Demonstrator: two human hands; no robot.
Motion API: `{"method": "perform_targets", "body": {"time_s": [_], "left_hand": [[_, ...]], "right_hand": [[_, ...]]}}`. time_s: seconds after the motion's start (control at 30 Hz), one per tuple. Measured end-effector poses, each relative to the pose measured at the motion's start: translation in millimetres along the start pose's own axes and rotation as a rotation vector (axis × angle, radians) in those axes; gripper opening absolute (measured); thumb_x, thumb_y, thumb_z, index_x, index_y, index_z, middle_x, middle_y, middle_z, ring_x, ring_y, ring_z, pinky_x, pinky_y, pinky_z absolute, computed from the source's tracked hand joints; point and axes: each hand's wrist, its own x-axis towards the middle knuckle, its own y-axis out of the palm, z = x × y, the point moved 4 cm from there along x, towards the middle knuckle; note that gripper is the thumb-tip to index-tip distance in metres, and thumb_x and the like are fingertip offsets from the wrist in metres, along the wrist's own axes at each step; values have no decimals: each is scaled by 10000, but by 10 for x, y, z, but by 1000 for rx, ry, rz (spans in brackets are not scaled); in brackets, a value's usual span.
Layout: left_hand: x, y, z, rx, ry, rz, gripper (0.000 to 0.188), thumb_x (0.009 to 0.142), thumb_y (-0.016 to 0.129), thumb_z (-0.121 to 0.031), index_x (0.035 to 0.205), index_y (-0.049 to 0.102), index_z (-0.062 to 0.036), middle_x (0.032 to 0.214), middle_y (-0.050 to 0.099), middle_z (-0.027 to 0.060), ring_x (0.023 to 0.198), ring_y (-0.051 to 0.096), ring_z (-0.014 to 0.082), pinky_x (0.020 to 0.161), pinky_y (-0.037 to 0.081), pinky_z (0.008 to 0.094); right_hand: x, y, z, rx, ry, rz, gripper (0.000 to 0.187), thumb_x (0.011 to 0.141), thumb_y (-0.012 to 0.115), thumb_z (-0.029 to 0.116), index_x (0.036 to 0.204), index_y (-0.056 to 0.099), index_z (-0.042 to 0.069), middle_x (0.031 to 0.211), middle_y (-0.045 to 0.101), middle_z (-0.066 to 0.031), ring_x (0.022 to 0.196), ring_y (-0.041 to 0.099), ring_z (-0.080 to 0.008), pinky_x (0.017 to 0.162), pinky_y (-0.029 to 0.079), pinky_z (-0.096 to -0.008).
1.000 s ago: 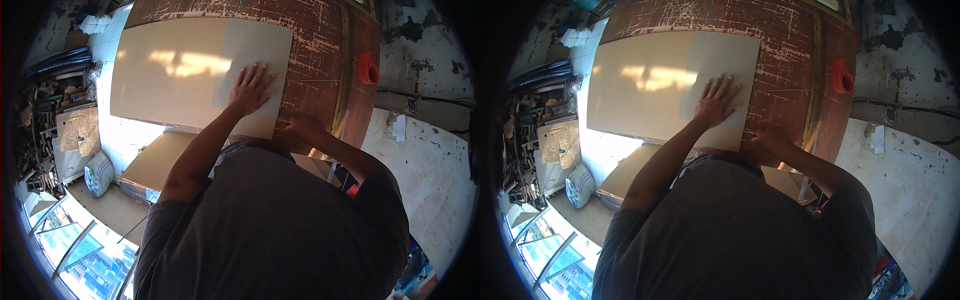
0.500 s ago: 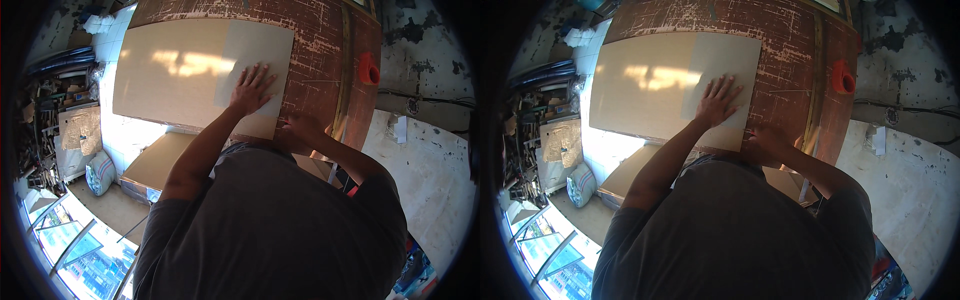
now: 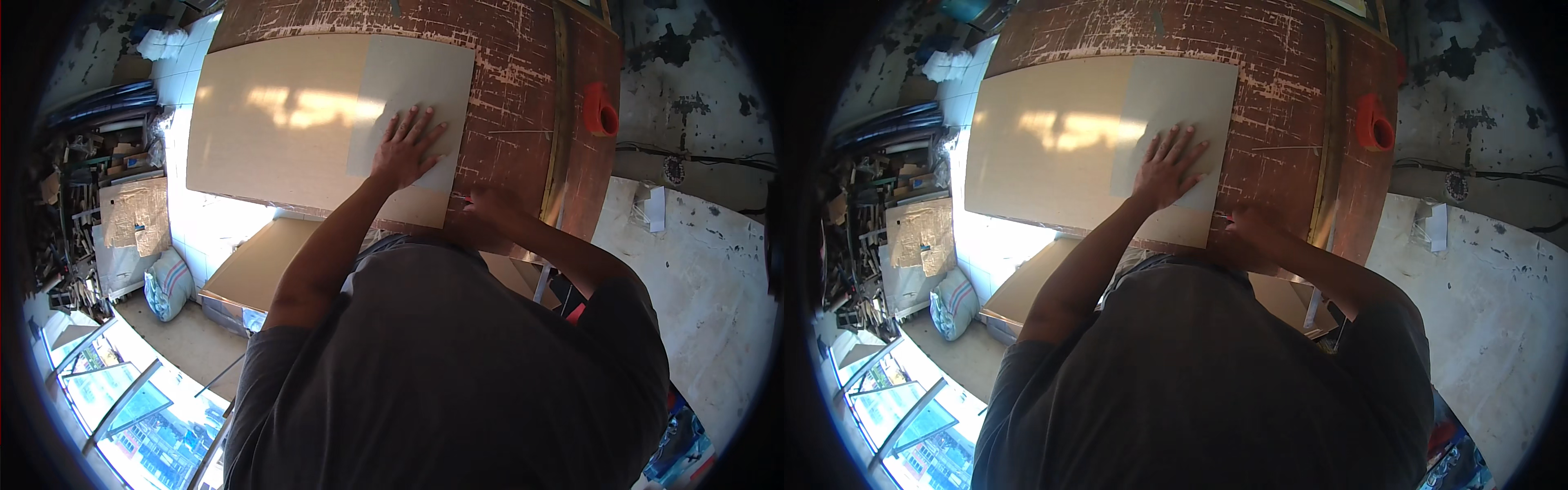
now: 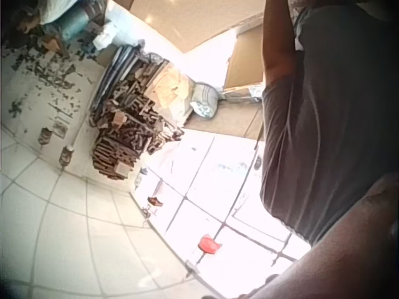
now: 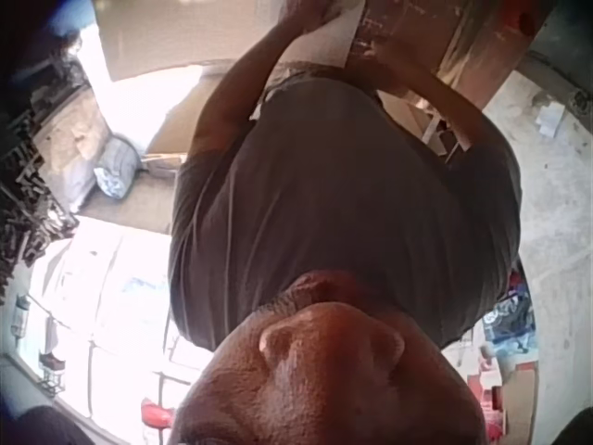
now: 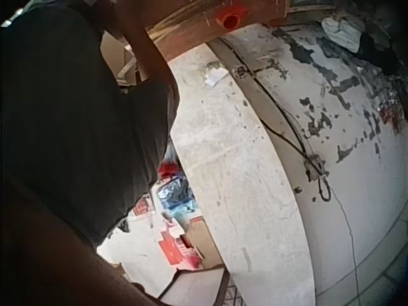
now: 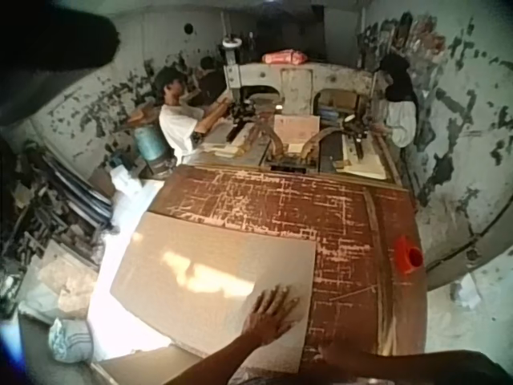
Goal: The person cuts a fiberboard with a utility knife and a ruler on a wooden workbench. They align the ruler, make multiple cuts, move the ruler aside, and use a smaller rectangular board as a guide to cut another section of the larger board.
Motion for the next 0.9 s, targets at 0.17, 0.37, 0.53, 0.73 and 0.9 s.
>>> {"method": "perform_targets", "body": {"time_s": [0.17, 0.37, 0.53, 0.73, 0.9], "left_hand": [[11, -24, -15, -4, -4, 13, 654, 1028, 389, -581, 1616, 221, -347, 1703, 136, 60, 1570, 106, 300, 1269, 102, 524], [33, -7, -32, -8, 11, 3, 648, 1028, 405, -573, 1612, 245, -340, 1698, 162, 67, 1566, 129, 312, 1264, 109, 531], [14, -13, 15, -35, 10, -15, 630, 1031, 399, -569, 1604, 274, -339, 1699, 160, 62, 1569, 120, 305, 1262, 98, 539], [69, -149, 250, -480, 44, -46, 473, 1019, 590, -281, 1483, 515, -223, 1608, 386, 103, 1535, 256, 317, 1242, 191, 507], [-233, -450, 538, -882, -536, -492, 285, 993, 584, -108, 1271, 642, -83, 1238, 655, 122, 1148, 620, 287, 1037, 467, 422]], "right_hand": [[-18, 27, -31, -14, -44, -46, 386, 916, 693, 388, 1110, 662, 56, 1013, 702, -167, 944, 699, -369, 813, 555, -481], [-149, -79, -212, 44, -65, -58, 388, 947, 661, 418, 1071, 648, 50, 975, 686, -177, 872, 692, -361, 767, 546, -464], [-376, -251, -399, 571, 124, -311, 392, 989, 630, 428, 941, 644, 40, 782, 652, -118, 722, 652, -252, 695, 520, -387], [-417, 48, -161, 1249, 446, -461, 331, 1028, 614, 364, 889, 602, 64, 680, 495, 34, 643, 563, -114, 600, 468, -324], [-158, 356, 155, 1300, 238, -724, 285, 986, 661, 294, 946, 629, 13, 724, 613, -55, 588, 585, -181, 564, 486, -372]]}}
